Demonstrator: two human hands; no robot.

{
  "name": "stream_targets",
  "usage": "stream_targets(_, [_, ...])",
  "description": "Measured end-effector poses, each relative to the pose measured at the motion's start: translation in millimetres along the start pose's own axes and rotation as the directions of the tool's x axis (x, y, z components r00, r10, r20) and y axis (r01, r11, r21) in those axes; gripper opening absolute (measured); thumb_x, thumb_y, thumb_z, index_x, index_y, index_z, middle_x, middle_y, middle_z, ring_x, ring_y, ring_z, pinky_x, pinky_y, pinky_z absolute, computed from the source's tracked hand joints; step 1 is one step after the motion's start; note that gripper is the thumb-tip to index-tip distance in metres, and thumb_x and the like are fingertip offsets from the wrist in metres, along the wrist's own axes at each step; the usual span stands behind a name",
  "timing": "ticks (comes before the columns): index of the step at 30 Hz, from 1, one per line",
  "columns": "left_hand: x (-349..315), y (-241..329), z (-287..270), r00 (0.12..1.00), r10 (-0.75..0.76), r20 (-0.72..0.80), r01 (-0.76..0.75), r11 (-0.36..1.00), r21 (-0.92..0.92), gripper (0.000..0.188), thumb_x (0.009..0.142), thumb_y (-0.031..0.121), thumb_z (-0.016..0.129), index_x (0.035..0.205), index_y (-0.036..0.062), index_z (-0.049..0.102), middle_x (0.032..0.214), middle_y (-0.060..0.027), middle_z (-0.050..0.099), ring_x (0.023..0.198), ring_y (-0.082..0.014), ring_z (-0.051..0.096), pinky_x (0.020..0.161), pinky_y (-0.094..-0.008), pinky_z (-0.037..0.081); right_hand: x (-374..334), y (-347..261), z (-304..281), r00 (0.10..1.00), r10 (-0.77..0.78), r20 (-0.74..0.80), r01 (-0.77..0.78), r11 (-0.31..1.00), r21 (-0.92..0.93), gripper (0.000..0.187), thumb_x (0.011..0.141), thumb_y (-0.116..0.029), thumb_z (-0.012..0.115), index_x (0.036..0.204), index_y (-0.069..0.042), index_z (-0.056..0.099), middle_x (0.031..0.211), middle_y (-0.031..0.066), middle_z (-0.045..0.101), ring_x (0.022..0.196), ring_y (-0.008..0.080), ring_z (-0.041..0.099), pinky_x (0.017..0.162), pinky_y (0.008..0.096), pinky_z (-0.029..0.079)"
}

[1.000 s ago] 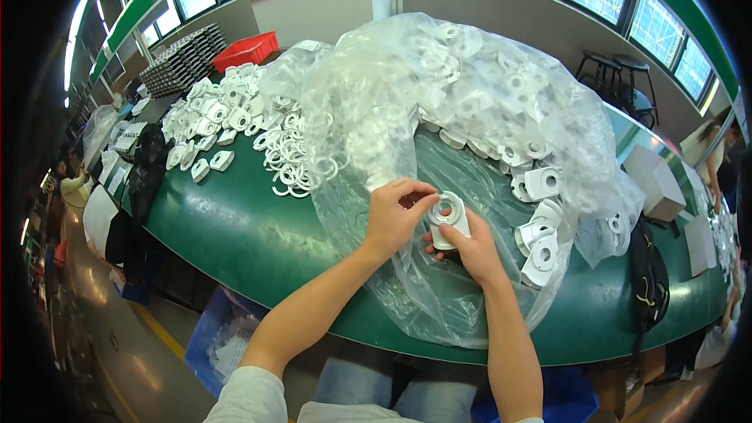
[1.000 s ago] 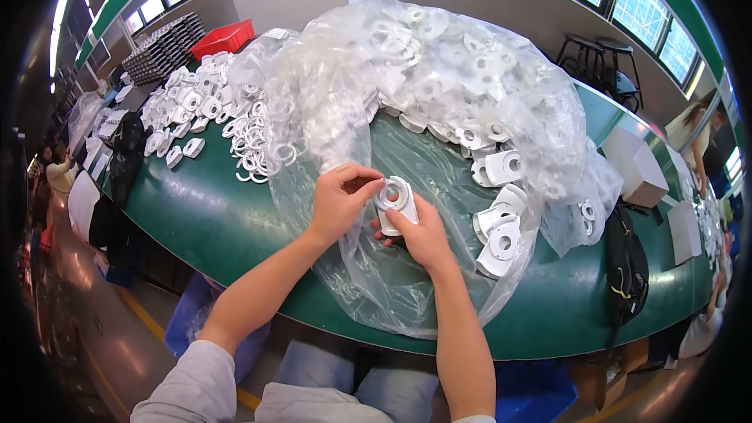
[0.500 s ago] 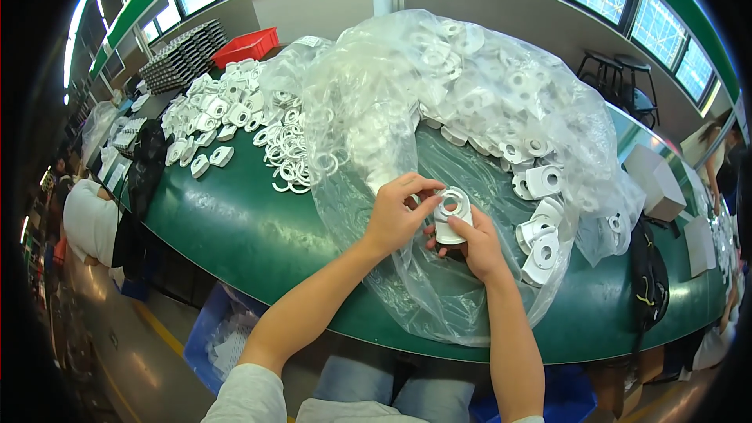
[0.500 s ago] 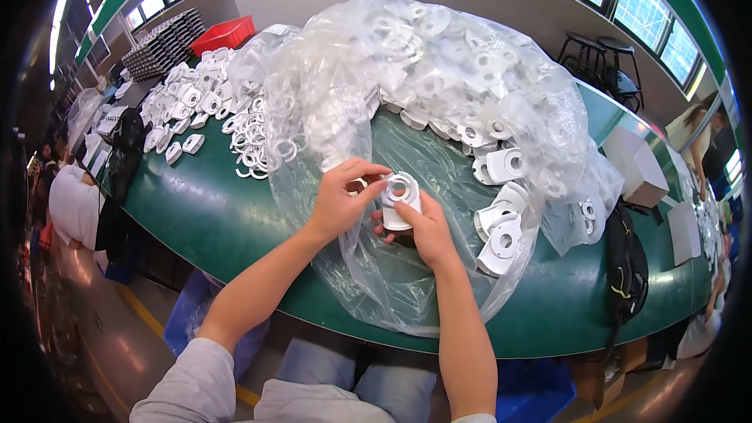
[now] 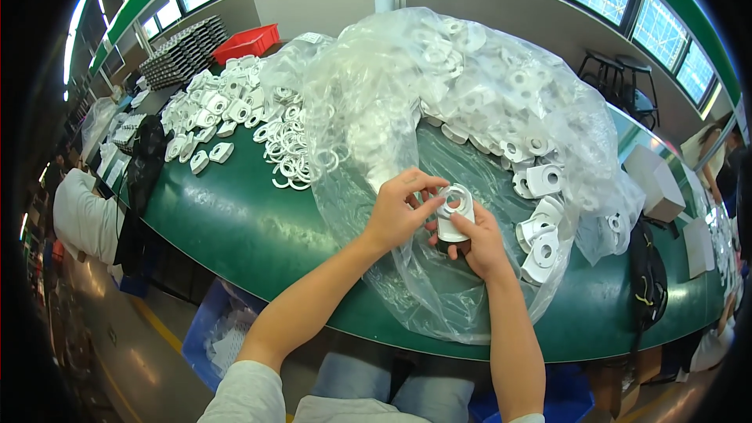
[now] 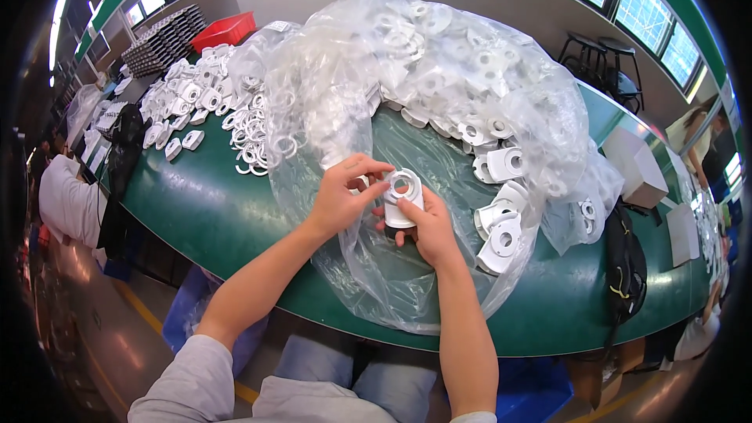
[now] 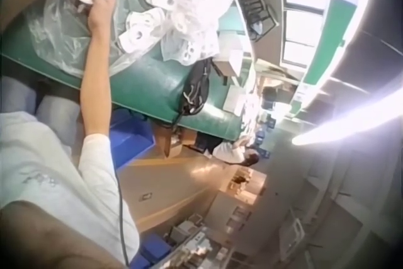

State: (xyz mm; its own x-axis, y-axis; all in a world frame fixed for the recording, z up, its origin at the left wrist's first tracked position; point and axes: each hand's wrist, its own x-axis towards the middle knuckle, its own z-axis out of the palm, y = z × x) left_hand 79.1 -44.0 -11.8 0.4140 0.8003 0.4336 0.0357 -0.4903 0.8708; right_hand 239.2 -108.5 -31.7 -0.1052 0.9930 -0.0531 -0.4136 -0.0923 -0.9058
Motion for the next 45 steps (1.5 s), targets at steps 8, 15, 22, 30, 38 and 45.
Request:
stream_targets(8, [0.5, 0.6, 2.5, 0.997, -0.037, 0.062, 0.038, 0.999, -0.025, 0.025, 0.081, 0.000, 0.063, 0.106, 0.0025, 0.065, 0.084, -0.0031, 0.059, 0.074, -0.0074, 0.056, 0.056, -0.0201, 0.046, 0.0, -1.9, -1.3, 1.000, 0.001, -0.009, -0.001, 0.999, 0.033, 0.027, 0.093, -0.012, 0.044, 0.117, 0.000, 0.044, 0.089, 0.0197, 0.063, 0.067, 0.0248, 0.064, 0.041, 0.0247, 0.044])
stream_targets(15, [2.9, -8.9, 5.5, 0.968, -0.238, 0.074, 0.249, 0.930, -0.269, 0.022, 0.083, 0.004, 0.062, 0.104, -0.0030, 0.063, 0.081, -0.0036, 0.062, 0.064, -0.0080, 0.057, 0.054, -0.0203, 0.046, -2.6, -3.1, -0.9, 1.000, -0.001, -0.002, 0.001, 1.000, 0.023, 0.036, 0.097, -0.031, 0.036, 0.114, -0.001, 0.048, 0.090, 0.0185, 0.062, 0.068, 0.0244, 0.063, 0.048, 0.0275, 0.046])
stream_targets(22, [-0.2, -6.6, 4.1, 0.979, -0.203, 0.022, 0.202, 0.946, -0.253, 0.020, 0.084, 0.003, 0.062, 0.102, -0.0041, 0.063, 0.080, -0.0051, 0.063, 0.061, -0.0075, 0.057, 0.054, -0.0205, 0.046, 1.1, 0.1, 0.4, 0.999, 0.031, 0.003, -0.032, 0.997, 0.067, 0.049, 0.098, -0.041, 0.024, 0.113, -0.002, 0.049, 0.090, 0.0174, 0.062, 0.068, 0.0240, 0.062, 0.050, 0.0292, 0.046])
stream_targets(30, [-7.1, -3.7, 7.4, 0.981, -0.189, -0.050, 0.172, 0.954, -0.244, 0.018, 0.084, 0.001, 0.061, 0.101, -0.0046, 0.062, 0.080, -0.0055, 0.062, 0.062, -0.0076, 0.057, 0.053, -0.0209, 0.047, 1.7, 2.0, 4.9, 0.999, -0.005, 0.033, 0.004, 0.999, 0.038, 0.038, 0.095, -0.032, 0.040, 0.115, -0.001, 0.047, 0.090, 0.0169, 0.062, 0.070, 0.0242, 0.063, 0.051, 0.0282, 0.047])
stream_targets(38, [-7.4, -2.7, 12.2, 0.996, -0.090, -0.024, 0.086, 0.986, -0.141, 0.023, 0.083, -0.003, 0.058, 0.106, -0.0014, 0.063, 0.084, -0.0040, 0.055, 0.071, -0.0084, 0.057, 0.055, -0.0213, 0.050, -1.5, 0.4, -0.7, 0.999, -0.027, 0.017, 0.028, 0.998, -0.057, 0.030, 0.090, -0.013, 0.049, 0.117, -0.002, 0.045, 0.091, 0.0171, 0.062, 0.069, 0.0232, 0.063, 0.051, 0.0279, 0.048])
stream_targets(45, [-8.0, 0.3, 9.9, 0.998, -0.056, -0.042, 0.053, 0.995, -0.081, 0.023, 0.082, -0.003, 0.059, 0.104, -0.0009, 0.064, 0.084, -0.0043, 0.056, 0.070, -0.0077, 0.056, 0.056, -0.0213, 0.051, 0.0, 2.7, 0.3, 1.000, -0.019, 0.017, 0.018, 1.000, 0.021, 0.027, 0.091, -0.011, 0.047, 0.117, -0.001, 0.045, 0.090, 0.0170, 0.062, 0.068, 0.0224, 0.063, 0.051, 0.0273, 0.048])
